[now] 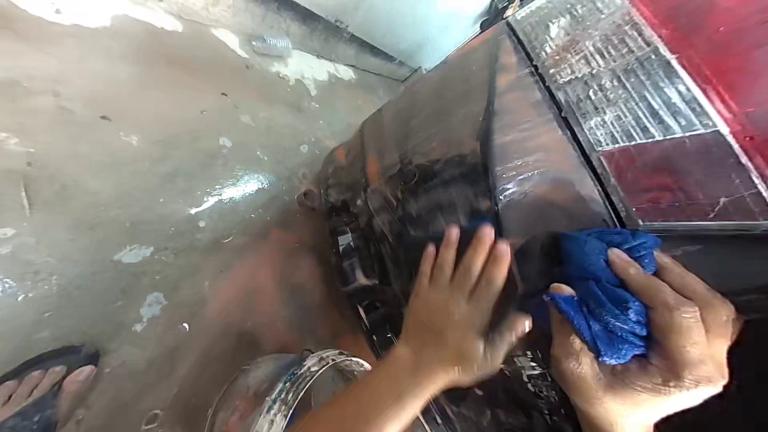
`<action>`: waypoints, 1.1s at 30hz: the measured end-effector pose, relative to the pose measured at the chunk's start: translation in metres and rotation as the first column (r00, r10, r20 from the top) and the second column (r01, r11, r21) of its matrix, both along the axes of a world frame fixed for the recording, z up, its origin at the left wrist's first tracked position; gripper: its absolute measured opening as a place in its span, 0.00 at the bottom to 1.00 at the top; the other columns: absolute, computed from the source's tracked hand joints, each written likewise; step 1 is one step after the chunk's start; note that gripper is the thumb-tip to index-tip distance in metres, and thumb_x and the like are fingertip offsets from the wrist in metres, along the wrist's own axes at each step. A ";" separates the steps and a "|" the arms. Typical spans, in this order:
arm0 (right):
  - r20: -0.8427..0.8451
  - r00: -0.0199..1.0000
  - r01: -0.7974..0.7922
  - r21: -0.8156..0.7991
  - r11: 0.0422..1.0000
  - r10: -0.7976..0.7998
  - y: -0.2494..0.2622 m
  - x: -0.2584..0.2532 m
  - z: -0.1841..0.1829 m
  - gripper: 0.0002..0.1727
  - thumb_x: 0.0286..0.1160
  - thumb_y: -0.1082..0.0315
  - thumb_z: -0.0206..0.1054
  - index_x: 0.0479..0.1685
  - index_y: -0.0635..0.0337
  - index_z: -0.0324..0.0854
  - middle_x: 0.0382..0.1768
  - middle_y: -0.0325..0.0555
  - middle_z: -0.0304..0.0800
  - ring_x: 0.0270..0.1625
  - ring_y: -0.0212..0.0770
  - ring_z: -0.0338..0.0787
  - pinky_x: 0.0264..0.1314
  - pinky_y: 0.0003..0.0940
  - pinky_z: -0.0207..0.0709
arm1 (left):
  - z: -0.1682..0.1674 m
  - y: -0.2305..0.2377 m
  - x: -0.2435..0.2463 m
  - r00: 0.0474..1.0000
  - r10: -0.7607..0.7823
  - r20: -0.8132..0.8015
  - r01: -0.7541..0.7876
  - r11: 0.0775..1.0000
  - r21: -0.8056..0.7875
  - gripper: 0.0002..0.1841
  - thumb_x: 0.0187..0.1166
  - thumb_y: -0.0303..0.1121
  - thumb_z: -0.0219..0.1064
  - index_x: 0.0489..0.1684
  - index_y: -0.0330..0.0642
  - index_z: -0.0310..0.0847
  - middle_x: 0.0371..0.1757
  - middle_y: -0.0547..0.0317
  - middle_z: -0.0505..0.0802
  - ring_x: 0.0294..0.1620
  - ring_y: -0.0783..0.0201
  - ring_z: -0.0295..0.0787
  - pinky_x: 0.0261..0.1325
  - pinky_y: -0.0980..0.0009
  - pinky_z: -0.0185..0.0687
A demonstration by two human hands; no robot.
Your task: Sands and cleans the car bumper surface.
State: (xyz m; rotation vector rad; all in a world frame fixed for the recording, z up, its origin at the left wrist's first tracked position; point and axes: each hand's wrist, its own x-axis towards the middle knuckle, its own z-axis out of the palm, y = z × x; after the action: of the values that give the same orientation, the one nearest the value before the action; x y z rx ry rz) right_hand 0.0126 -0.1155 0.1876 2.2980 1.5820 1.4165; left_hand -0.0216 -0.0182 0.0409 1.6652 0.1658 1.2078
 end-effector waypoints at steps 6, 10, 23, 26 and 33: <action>-0.021 0.999 -0.023 0.066 0.998 0.024 -0.001 -0.004 -0.004 0.31 0.64 0.53 0.75 0.64 0.64 0.85 0.60 0.62 0.87 0.66 0.56 0.84 0.71 0.49 0.75 | 0.025 0.030 0.012 0.999 0.050 -0.010 -0.051 0.992 -0.113 0.41 0.88 0.56 0.38 0.95 0.35 0.45 0.97 0.46 0.50 0.98 0.47 0.35 0.96 0.40 0.35; -0.022 0.999 -0.025 0.048 0.999 0.026 0.001 -0.001 -0.002 0.32 0.64 0.52 0.74 0.65 0.64 0.85 0.61 0.63 0.86 0.67 0.55 0.83 0.73 0.49 0.73 | 0.007 -0.012 -0.005 0.999 0.047 0.023 -0.046 0.998 -0.053 0.36 0.89 0.54 0.41 0.92 0.42 0.59 0.94 0.50 0.60 0.97 0.46 0.42 0.93 0.38 0.43; -0.014 0.999 -0.028 0.030 0.999 0.029 -0.007 0.000 -0.004 0.34 0.65 0.50 0.74 0.66 0.68 0.83 0.62 0.67 0.86 0.68 0.58 0.83 0.76 0.51 0.72 | 0.033 0.052 0.018 0.999 -0.005 0.037 0.007 0.998 -0.061 0.37 0.90 0.52 0.38 0.94 0.37 0.49 0.97 0.50 0.52 0.97 0.48 0.36 0.96 0.48 0.35; -0.022 0.999 -0.047 0.031 0.998 0.047 -0.002 0.000 -0.001 0.33 0.64 0.52 0.75 0.67 0.65 0.83 0.62 0.64 0.85 0.68 0.56 0.82 0.76 0.48 0.72 | -0.021 0.035 0.015 0.999 0.030 0.041 -0.022 0.983 -0.180 0.36 0.91 0.53 0.40 0.95 0.40 0.49 0.97 0.55 0.53 0.97 0.53 0.38 0.97 0.49 0.40; -0.075 0.995 -0.065 0.038 0.997 0.068 -0.004 0.006 -0.004 0.34 0.67 0.54 0.74 0.68 0.72 0.80 0.64 0.71 0.84 0.70 0.59 0.83 0.78 0.49 0.73 | 0.030 0.040 0.010 0.998 -0.045 0.035 0.048 0.993 -0.103 0.39 0.89 0.55 0.37 0.93 0.35 0.52 0.96 0.47 0.52 0.97 0.46 0.35 0.96 0.45 0.35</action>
State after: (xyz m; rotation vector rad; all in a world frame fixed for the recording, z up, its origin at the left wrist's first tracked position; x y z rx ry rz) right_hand 0.0186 -0.1197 0.1837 2.3681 1.6826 1.3981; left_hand -0.0114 0.0221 0.0704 1.5498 0.1658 1.1713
